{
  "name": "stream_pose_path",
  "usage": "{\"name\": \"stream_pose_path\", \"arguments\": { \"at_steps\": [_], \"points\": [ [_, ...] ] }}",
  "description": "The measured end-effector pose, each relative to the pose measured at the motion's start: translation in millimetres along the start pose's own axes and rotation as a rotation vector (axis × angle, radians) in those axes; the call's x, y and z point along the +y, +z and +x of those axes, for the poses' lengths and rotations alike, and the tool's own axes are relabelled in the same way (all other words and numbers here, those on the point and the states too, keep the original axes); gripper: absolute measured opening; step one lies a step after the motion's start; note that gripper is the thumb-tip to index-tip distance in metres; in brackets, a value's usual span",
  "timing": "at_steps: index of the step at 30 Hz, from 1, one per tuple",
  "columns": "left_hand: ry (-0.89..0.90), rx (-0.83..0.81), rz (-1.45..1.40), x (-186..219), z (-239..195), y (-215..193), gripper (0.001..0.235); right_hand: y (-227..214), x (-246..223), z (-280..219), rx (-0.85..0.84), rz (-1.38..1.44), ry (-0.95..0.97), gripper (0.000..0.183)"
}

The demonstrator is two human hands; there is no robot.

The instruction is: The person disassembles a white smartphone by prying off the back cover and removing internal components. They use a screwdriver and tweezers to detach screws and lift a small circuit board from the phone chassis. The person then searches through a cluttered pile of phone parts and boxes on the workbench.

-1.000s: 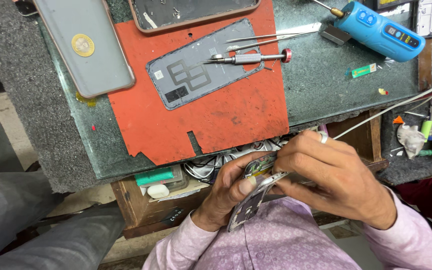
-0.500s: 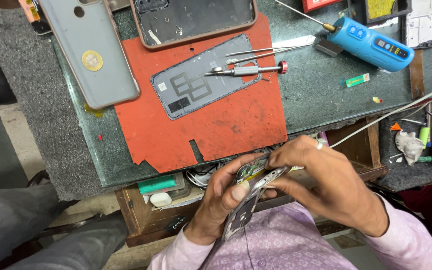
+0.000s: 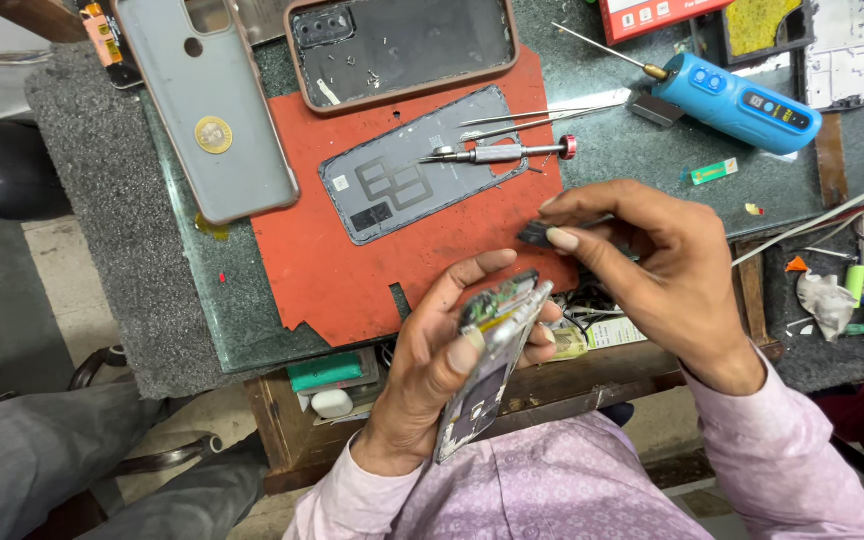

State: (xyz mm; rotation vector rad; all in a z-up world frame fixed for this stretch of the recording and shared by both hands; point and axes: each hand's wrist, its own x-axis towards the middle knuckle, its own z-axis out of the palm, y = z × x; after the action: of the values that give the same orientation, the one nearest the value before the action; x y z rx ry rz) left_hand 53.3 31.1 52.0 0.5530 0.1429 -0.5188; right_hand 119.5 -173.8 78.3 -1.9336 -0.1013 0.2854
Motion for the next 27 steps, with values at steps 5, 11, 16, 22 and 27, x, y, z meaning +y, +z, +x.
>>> {"name": "stream_pose_path", "arguments": {
  "at_steps": [5,11,16,22,27],
  "points": [
    [-0.023,-0.059,-0.113,-4.8,-5.6,-2.8,0.095,10.1,-40.0,1.7,0.157,-0.395,-0.397,0.020],
    [-0.045,-0.075,-0.308,-13.7,-8.5,2.0,0.070,6.8,-69.0,-14.7,-0.074,-0.286,-0.349,0.047],
    [-0.060,-0.018,-0.394,-18.9,-8.3,10.8,0.063,4.0,-52.6,-20.4,-0.074,-0.333,-0.330,0.031],
    [-0.012,-0.015,-0.178,-16.5,-14.7,19.3,0.059,-8.0,-41.7,-21.0,-0.205,-0.053,-0.197,0.026],
    [-0.108,-0.053,0.075,9.9,-3.4,14.6,0.059,-11.3,-32.5,-15.6,-0.212,-0.019,-0.048,0.015]
  ]
}}
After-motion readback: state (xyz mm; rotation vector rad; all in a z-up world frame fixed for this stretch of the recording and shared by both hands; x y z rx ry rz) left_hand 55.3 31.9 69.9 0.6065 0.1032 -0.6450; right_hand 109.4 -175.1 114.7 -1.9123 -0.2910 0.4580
